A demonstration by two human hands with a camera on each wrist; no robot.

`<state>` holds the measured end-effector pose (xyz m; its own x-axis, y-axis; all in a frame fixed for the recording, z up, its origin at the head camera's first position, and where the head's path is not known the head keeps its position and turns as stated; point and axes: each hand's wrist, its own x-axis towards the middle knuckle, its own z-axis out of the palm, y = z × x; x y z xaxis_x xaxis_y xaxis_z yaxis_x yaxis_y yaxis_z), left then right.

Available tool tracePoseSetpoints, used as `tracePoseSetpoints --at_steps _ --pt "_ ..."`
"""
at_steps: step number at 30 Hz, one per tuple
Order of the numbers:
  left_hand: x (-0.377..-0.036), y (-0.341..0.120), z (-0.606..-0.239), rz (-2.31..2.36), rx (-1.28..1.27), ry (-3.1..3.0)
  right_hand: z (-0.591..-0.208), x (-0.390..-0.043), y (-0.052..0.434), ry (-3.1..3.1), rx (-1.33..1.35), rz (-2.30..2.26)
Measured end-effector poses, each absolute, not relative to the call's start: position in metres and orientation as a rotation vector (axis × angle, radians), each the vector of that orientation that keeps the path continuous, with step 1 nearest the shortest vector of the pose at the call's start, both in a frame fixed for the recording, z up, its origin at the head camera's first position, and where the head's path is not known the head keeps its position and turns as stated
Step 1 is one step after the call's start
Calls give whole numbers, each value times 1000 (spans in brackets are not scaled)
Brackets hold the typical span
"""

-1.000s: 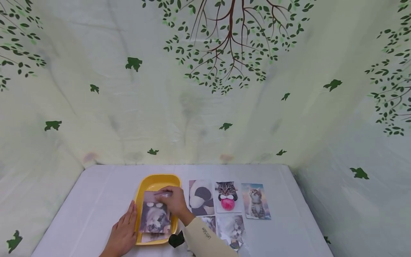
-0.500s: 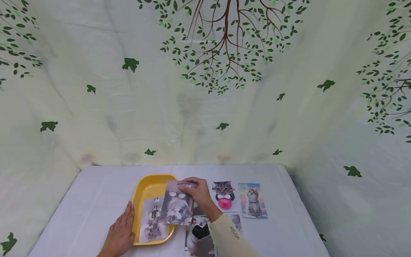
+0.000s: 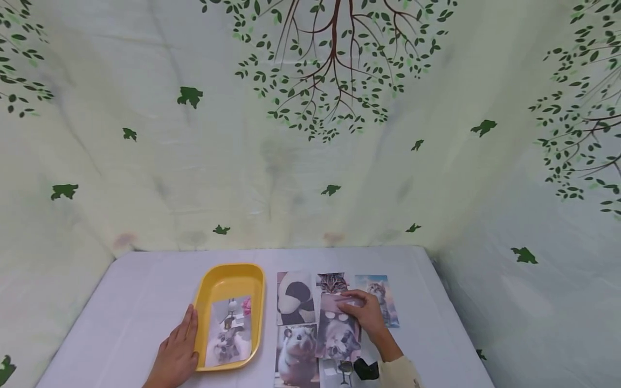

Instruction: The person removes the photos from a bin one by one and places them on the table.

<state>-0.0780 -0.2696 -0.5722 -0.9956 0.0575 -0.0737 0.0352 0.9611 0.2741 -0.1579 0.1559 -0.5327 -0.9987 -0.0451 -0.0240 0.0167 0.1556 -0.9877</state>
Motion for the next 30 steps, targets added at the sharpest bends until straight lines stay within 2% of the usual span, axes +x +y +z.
tracePoseSetpoints --at_steps 6,17,22,30 --pt "-78 -270 -572 411 60 3012 -569 -151 209 2379 162 -1972" --pt "-81 -269 -570 427 50 2974 -589 -128 261 2446 407 -1807" --pt "-80 -269 -571 419 54 2990 -592 -123 272 2454 388 -1733" --pt "-79 -269 -569 433 71 3008 -604 -120 279 2539 185 -1506"
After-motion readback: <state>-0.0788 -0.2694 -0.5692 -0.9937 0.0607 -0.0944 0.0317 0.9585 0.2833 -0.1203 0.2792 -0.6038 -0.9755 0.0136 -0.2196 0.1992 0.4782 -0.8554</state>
